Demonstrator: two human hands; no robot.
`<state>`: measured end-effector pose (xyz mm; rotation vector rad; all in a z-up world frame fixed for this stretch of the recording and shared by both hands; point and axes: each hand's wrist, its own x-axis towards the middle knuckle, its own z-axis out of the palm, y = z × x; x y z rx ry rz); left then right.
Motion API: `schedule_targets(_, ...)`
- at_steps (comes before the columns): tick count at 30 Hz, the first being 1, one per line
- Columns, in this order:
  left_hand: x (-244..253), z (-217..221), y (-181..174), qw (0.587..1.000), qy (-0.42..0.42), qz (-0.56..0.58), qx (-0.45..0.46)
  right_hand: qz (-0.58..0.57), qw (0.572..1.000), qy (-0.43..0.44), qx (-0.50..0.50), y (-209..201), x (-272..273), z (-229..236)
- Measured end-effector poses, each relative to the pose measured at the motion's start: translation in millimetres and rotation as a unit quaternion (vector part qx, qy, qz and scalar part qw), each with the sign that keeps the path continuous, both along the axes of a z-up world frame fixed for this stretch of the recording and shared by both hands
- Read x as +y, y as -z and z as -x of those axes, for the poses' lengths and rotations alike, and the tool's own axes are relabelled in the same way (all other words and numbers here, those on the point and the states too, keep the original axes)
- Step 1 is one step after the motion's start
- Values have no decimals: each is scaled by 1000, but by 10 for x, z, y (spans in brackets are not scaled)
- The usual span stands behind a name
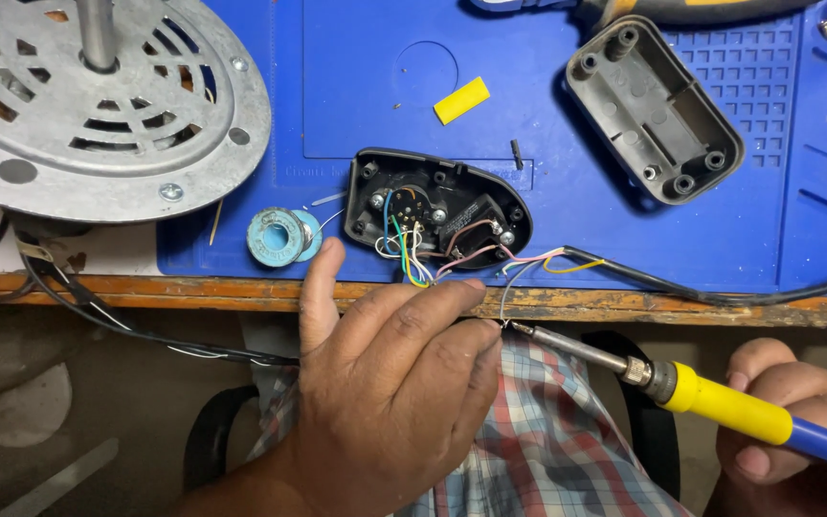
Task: Soldering wires to a plastic component housing as part of a motor repair task.
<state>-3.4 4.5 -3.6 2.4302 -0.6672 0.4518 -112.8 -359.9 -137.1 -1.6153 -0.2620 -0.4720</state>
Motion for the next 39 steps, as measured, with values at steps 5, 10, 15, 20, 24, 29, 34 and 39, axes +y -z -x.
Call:
schedule_targets(5, 6, -5, -9, 1000, 3, 0, 4, -16, 1000, 6, -2, 8, 28, 7)
schedule_targets(10, 15, -5, -16, 1000, 6, 1, 6, 3, 1000, 4, 13, -95, 66, -14)
schedule_targets(15, 23, -2, -1, 1000, 5, 0, 2, 17, 1000, -8, 23, -138, 42, -45)
schedule_targets(20, 39, 2, 2, 999, -17, -33, -22, 54, 998, 13, 32, -187, 58, -76)
schedule_targets(24, 78, -33, -38, 999, -11, -36, -36, 51, 997, 14, 57, -242, 56, -107)
schedule_targets(29, 196, -22, -23, 999, 30, 3, -38, 22, 999, -24, 10, -234, -57, -111)
schedule_targets(34, 314, -28, -38, 998, 24, 38, -43, -14, 999, -34, 6, -273, -58, -151)
schedule_targets(39, 472, -110, -82, 997, -10, 34, -64, -65, 996, -54, 0, -332, -24, -191)
